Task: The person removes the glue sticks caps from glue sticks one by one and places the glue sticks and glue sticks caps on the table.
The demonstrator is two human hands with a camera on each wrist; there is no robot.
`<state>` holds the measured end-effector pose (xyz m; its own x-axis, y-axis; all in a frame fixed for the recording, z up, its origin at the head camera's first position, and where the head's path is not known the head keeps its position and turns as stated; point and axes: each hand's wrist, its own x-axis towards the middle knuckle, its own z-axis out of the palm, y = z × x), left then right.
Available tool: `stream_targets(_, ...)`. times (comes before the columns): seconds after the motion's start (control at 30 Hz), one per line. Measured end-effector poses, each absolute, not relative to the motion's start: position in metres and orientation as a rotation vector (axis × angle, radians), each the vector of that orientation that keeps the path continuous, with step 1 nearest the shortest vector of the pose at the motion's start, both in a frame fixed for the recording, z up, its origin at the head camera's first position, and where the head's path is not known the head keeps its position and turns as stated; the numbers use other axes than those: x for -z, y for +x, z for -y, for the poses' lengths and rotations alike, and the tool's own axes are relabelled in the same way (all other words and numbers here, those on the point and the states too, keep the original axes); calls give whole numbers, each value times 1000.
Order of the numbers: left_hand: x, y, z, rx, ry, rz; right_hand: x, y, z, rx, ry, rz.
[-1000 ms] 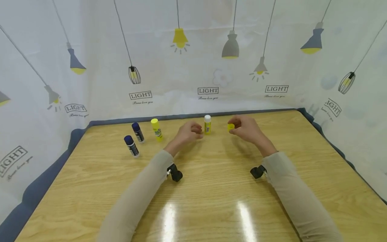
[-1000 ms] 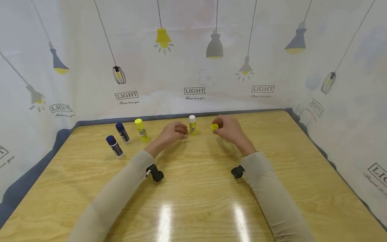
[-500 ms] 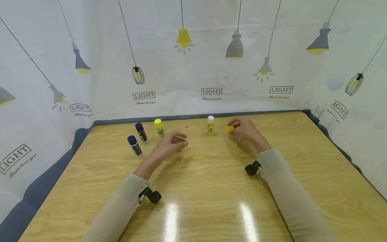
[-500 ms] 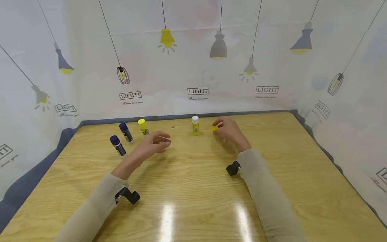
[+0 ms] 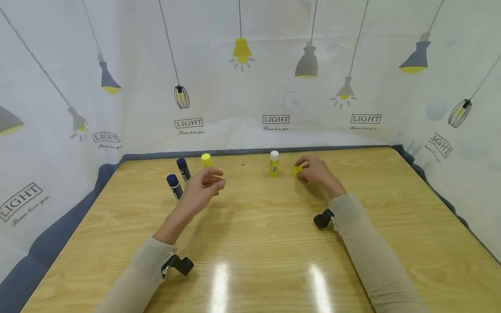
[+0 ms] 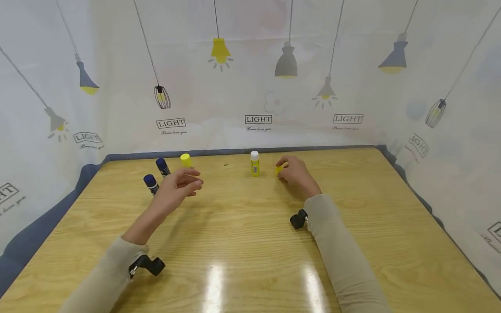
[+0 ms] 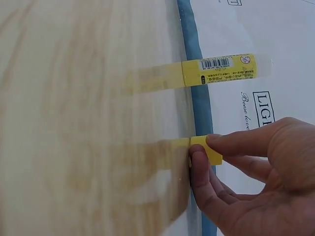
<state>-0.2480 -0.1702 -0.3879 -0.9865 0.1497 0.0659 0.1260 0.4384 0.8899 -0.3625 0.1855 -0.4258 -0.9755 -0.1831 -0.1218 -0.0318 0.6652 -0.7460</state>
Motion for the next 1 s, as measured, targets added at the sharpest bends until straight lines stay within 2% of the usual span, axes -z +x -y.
stream_targets(0.27,375,-249,173,-1677,215,-2695,427,-364,-187,1251,-173,-2685)
stream_targets(0.6,393,-248,166,-1985,-233,-2694,427,-362,-183,1210,-201,-2665)
stream_targets(1.0,418,-269,166,-2000,-448,-2506,413,-354,-198,1213,-248,-2557)
